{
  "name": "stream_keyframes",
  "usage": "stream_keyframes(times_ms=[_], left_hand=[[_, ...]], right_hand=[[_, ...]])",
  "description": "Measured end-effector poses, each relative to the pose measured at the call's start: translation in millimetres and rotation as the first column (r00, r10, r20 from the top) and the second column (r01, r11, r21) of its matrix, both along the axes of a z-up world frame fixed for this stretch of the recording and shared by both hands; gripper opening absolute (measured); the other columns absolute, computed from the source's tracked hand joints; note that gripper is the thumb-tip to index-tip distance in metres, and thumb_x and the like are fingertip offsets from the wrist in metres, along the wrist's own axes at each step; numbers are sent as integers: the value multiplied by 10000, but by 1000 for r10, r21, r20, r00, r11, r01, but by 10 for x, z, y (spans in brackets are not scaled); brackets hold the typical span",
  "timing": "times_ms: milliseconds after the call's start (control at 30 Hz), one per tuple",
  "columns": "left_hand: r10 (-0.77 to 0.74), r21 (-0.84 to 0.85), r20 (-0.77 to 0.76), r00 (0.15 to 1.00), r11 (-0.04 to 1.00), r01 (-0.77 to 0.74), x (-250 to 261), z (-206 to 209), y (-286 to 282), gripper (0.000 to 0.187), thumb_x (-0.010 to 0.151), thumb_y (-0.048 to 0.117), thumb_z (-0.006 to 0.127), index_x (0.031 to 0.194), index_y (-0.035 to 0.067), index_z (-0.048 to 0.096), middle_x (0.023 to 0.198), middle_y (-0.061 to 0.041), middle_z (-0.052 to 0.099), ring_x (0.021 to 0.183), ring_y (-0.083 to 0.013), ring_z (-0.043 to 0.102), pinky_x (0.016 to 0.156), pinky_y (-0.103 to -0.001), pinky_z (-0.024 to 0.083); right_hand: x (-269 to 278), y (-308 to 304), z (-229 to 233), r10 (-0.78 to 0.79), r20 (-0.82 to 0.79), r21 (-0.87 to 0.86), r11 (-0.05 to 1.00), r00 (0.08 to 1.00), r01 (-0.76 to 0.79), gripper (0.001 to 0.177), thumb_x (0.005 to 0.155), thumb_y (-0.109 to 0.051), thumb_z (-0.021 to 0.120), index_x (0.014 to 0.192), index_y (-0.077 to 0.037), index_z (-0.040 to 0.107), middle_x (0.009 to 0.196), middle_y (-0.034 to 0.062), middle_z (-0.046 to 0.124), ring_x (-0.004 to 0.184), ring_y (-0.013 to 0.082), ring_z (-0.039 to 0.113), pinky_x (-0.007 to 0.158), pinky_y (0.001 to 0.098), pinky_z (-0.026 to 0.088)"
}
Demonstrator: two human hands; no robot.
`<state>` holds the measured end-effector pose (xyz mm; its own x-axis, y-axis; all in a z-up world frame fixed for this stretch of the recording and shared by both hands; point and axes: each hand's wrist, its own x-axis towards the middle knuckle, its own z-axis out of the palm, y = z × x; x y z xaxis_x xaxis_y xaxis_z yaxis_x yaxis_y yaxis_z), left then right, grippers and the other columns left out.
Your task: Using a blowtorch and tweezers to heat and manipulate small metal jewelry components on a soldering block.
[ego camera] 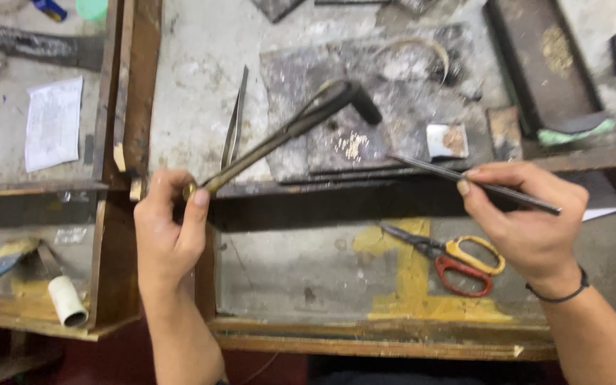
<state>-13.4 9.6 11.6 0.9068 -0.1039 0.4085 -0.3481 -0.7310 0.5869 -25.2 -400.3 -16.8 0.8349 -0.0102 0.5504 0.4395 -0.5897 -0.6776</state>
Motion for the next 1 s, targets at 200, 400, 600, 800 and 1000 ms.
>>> stream_keyframes(times_ms=[200,400,600,800,1000], left_hand=[[17,4,-16,1000,1000,-17,-41,-36,66,215,1039,200,585,1096,-6,573,927,-94,571,810,-214,566,737,-327,452],[-22,-6,-27,999,1000,22,8,-60,73,229,1051,241,564,1061,13,551,898,-63,529,773,-190,498,716,-313,423],[-29,29,-30,999,999,30,-18,-65,66,242,1043,236,579,1090,-1,573,930,-92,567,790,-211,540,730,-327,448],[-37,81,-7,999,996,37,0,-41,48,318,1038,303,566,1097,-8,606,872,-90,630,740,-211,586,664,-328,453],[-28,72,-18,999,997,29,5,-42,34,298,1045,304,573,1081,9,592,800,-56,575,684,-181,527,632,-310,425]], right_hand=[[-9,-37,-74,-16,-1,13,1000,1000,16,105,970,172,822,966,148,719,1011,267,728,917,297,712,888,364,569],[-40,-31,-54,17,1,-19,1000,1000,-17,103,971,173,817,960,154,716,1012,278,728,916,309,715,877,372,574],[-26,-16,-33,17,-11,22,1000,1000,-16,102,959,160,825,968,136,726,1010,258,732,917,288,714,880,352,572],[-7,-9,119,0,-124,18,1000,992,2,92,948,75,825,992,81,745,1001,174,743,912,213,704,840,299,566],[-36,-51,59,4,-102,-9,1000,995,-5,103,953,123,824,998,125,732,1034,232,738,931,259,710,880,339,570]])
